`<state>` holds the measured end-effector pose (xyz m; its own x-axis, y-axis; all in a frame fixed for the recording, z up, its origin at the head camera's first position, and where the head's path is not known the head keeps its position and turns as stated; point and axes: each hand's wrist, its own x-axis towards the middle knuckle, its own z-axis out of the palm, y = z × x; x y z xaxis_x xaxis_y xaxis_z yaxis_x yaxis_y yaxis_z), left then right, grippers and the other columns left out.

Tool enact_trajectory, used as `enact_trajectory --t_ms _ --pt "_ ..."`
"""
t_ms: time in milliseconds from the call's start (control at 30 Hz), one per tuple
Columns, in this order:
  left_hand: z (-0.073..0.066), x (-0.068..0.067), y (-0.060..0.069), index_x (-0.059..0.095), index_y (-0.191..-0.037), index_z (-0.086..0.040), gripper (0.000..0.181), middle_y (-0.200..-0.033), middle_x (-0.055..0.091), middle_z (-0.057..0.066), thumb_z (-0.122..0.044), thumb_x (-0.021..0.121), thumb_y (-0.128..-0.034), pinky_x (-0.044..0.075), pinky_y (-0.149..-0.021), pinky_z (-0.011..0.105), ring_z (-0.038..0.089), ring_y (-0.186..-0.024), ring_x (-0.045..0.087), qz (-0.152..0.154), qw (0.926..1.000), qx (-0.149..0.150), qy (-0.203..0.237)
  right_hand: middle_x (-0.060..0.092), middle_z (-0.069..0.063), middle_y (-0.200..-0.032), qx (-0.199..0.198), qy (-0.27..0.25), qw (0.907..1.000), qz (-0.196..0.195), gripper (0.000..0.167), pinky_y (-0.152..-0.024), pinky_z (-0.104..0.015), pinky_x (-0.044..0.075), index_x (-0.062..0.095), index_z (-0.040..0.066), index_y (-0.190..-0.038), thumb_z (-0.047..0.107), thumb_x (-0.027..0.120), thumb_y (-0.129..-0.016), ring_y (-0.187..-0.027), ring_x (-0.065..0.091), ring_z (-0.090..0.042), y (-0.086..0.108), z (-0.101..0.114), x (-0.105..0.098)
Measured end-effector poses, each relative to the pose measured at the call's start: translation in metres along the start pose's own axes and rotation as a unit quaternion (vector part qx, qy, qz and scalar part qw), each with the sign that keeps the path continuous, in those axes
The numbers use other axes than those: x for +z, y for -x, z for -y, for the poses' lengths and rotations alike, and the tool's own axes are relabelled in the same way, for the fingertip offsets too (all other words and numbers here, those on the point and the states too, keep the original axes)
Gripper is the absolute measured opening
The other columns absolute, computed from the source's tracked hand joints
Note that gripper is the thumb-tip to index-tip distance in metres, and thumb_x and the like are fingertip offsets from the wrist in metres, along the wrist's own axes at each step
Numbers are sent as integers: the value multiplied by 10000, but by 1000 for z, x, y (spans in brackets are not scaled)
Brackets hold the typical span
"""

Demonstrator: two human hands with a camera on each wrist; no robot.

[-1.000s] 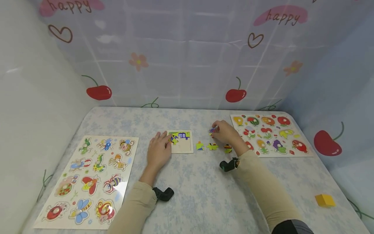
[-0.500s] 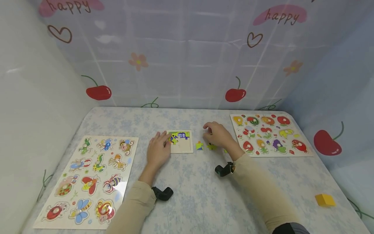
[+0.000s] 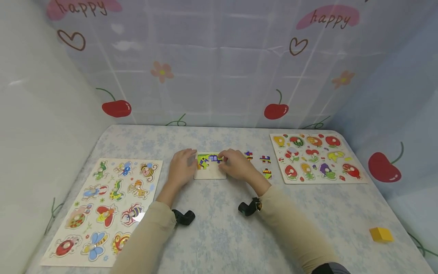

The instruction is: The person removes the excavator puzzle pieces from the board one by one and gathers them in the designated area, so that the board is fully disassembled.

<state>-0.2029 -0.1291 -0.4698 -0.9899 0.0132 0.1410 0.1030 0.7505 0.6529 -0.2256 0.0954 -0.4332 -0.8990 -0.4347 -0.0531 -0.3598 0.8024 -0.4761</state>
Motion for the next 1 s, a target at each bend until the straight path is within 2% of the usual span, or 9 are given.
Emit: enact_trajectory --t_ms 133,400,500,667,1000 --pt "4 -3 -11 622 -1346 -129 391 -1476 500 139 -284 582 -989 265 -1207 547 366 -1433 364 -2 10000 76 -61 615 21 -989 -71 85 9999 -15 347 -763 -317 437 662 176 -1256 282 693 -927 -910 499 -191 -2 5 8" --pt "12 -1 -22 681 -1270 -150 371 -1462 517 102 -361 626 -969 280 -1203 518 329 -1418 383 -45 10000 -27 -2 643 1 -1007 -286 284 9991 -123 309 -785 -325 457 699 166 -1199 294 707 -918 -902 508 -193 -6 16 17" --pt "12 2 -25 702 -1233 -151 365 -1440 538 99 -382 646 -956 292 -1194 513 322 -1398 406 -85 9998 -37 153 642 -9 -1026 -282 206 9994 -72 317 -783 -330 458 699 148 -1206 299 695 -929 -905 503 -194 -5 21 19" --pt "14 3 -26 737 -1156 -159 327 -1410 566 96 -393 672 -937 302 -1186 516 323 -1380 427 -170 9997 -90 166 627 -6 -1022 -185 177 9997 -47 302 -785 -335 457 699 145 -1195 312 675 -945 -914 498 -190 -7 27 23" --pt "15 5 -27 758 -1073 -170 283 -1405 566 71 -400 696 -920 295 -1196 496 303 -1391 413 -206 9993 -262 169 583 17 -919 -81 217 9996 -188 199 -737 -315 436 712 176 -1074 323 680 -943 -848 497 -168 -14 28 32"
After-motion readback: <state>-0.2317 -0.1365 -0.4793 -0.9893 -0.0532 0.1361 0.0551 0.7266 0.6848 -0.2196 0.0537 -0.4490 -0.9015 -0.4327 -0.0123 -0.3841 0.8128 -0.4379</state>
